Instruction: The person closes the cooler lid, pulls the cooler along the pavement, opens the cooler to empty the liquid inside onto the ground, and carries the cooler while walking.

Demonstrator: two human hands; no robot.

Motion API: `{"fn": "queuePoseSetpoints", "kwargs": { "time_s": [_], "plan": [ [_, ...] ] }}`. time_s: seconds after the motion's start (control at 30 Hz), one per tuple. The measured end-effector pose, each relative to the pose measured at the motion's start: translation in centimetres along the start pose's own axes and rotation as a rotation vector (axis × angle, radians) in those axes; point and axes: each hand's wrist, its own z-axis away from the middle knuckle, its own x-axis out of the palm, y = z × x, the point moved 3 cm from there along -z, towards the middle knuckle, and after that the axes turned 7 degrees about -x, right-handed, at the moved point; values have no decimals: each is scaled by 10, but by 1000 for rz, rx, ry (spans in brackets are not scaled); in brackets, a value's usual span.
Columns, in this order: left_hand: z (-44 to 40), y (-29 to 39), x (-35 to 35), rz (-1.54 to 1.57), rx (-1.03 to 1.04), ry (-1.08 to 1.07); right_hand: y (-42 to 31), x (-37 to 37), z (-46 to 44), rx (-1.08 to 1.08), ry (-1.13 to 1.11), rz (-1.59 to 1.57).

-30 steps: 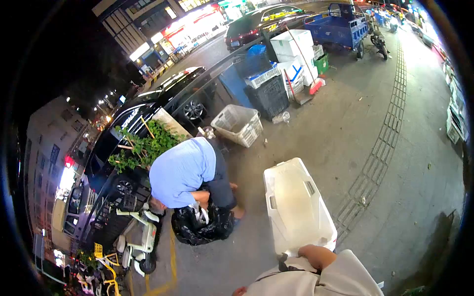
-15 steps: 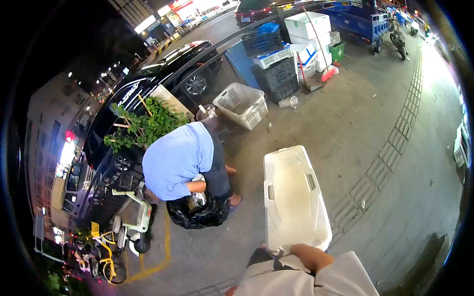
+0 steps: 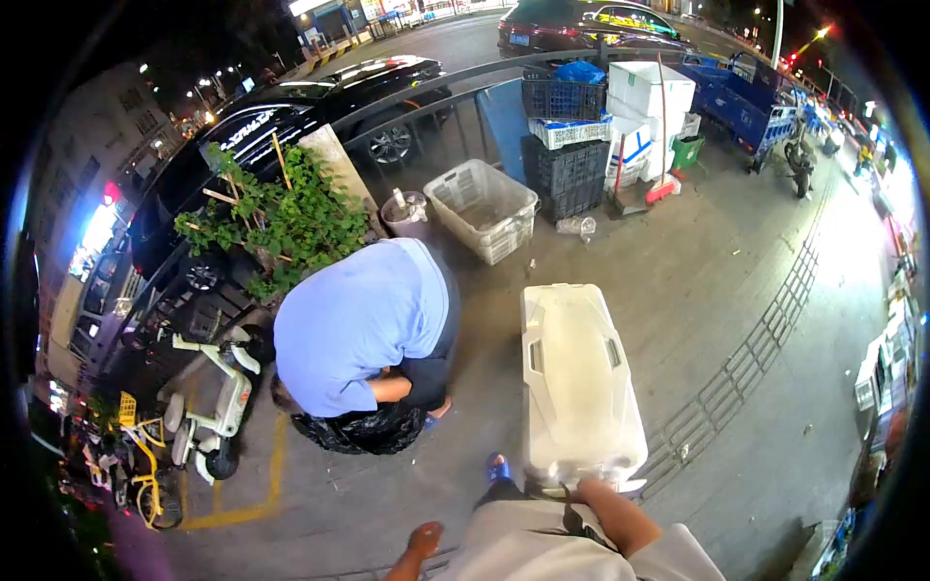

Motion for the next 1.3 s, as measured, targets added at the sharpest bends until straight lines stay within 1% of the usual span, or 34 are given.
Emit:
{"fn": "queuePoseSetpoints", "kwargs": {
  "time_s": [0.03,0.07,0.1,0.13,0.17,0.2,0.23,0.3,0.33,0.37,0.43,0.5,0.57,0.6,0.63,0.7,0.73,0.8,0.87,0.93,1.03,1.1,1.13,1.2,1.23,1.27,1.3],
  "plan": [
    [-17,-6,-4,8,29,0,7,-7,-3,17,-1,6],
    [-36,-6,-10,-228,150,48,20,-6,-20,14,51,83],
    [-49,-7,-12,-464,273,90,17,-14,-8,12,96,156],
    [-61,-9,-12,-452,276,67,22,-23,1,86,46,82],
    [-73,-23,-10,-185,-137,-79,22,-30,7,106,27,70],
    [-72,-36,-6,76,-556,-221,25,-31,13,92,62,123],
    [-74,-37,-6,69,-561,-244,26,-36,16,73,101,178],
    [-85,-20,-9,-184,-90,-117,28,-48,29,57,84,182],
    [-89,-7,-12,-186,-91,-129,30,-53,33,28,82,201],
    [-94,14,-15,-206,-181,-211,35,-58,34,31,77,197],
    [-101,26,-5,-229,-280,-297,50,-63,28,-16,140,168],
    [-124,6,23,74,-492,-220,70,-69,10,-36,140,154],
    [-129,84,19,158,-734,-189,95,-80,-9,-76,147,132],
    [-131,163,0,201,-853,-162,99,-93,-14,-55,83,124],
    [-142,177,6,181,-795,-131,110,-101,-21,-70,80,122],
    [-156,208,26,87,-554,-59,131,-124,-37,-135,124,237],
    [-161,225,35,45,-456,-27,138,-134,-41,-125,118,219],
    [-167,257,56,10,-370,21,147,-153,-43,-153,100,203],
    [-172,280,74,44,-436,46,165,-160,-60,-192,88,163],
    [-162,290,92,73,-500,67,172,-166,-75,-222,69,203],
    [-155,303,116,-52,-398,49,174,-192,-81,-268,68,230],
    [-137,300,133,-35,-317,24,183,-198,-87,-259,103,273],
    [-131,298,141,-30,-329,18,187,-199,-98,-233,132,285],
    [-123,285,151,-10,-569,119,196,-213,-98,-221,127,292],
    [-124,273,155,-5,-589,100,202,-210,-100,-209,128,297],
    [-132,259,154,9,-559,125,213,-203,-115,-213,117,295],
    [-141,240,156,25,-530,153,202,-223,-91,-269,112,408]
  ]
}}
